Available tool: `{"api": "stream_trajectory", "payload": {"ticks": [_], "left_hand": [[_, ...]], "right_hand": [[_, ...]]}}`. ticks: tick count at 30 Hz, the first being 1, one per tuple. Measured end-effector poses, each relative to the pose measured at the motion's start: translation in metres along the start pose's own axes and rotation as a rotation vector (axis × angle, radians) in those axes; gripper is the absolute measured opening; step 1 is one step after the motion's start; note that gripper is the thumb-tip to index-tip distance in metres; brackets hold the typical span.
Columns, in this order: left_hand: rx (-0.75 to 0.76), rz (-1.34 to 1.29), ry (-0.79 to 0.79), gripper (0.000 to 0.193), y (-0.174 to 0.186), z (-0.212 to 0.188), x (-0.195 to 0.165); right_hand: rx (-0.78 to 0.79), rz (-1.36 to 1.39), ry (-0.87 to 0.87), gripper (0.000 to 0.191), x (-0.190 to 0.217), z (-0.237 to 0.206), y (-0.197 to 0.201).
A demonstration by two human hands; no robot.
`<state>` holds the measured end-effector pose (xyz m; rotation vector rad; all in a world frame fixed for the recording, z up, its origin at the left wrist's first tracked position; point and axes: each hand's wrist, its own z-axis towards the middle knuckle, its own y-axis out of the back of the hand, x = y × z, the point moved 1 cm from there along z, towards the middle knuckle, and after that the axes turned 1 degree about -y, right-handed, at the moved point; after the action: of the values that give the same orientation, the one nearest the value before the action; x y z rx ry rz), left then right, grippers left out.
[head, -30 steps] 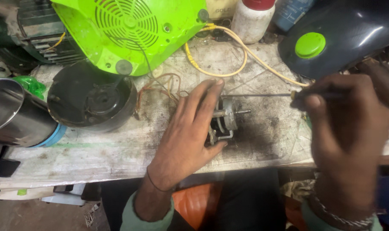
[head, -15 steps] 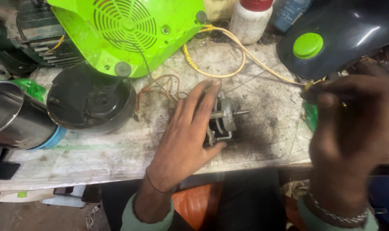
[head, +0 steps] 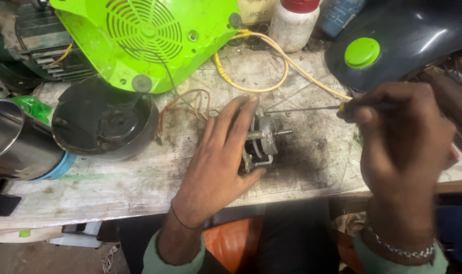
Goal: The person holds a small electric motor on a cluttered workbench and files its metal shaft and housing with a flat file, repositioning the motor repeatedly. They then use a green-handled screwdriver to work on the motor's parts while steadying it with the other hand.
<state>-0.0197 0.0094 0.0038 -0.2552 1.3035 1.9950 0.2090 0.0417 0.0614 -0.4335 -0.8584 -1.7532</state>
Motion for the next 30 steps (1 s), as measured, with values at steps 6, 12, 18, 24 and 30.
{"api": "stream_trajectory", "payload": {"ticks": [6,12,18,24,30], "left_hand": [[-0.031,0.01,-0.028,0.122,-0.001,0.0,0.0],[-0.007,-0.016,-0.002,0.122,0.001,0.001,0.0],[-0.021,-0.025,-0.001,0.12,0.002,0.001,-0.001],[-0.001,-0.036,0.049,0.121,0.003,0.002,-0.003],[-0.049,-0.078,0.036,0.117,0.007,0.0,-0.005]], "right_hand": [[0.01,-0.063,0.137,0.008,-0.02,0.009,0.004],[0.131,-0.147,-0.072,0.005,0.009,0.0,0.012],[0.108,-0.176,-0.16,0.009,0.025,0.006,0.017],[0.101,-0.127,-0.1,0.008,0.025,0.007,0.015],[0.173,-0.227,-0.118,0.009,0.012,-0.001,0.029]]}}
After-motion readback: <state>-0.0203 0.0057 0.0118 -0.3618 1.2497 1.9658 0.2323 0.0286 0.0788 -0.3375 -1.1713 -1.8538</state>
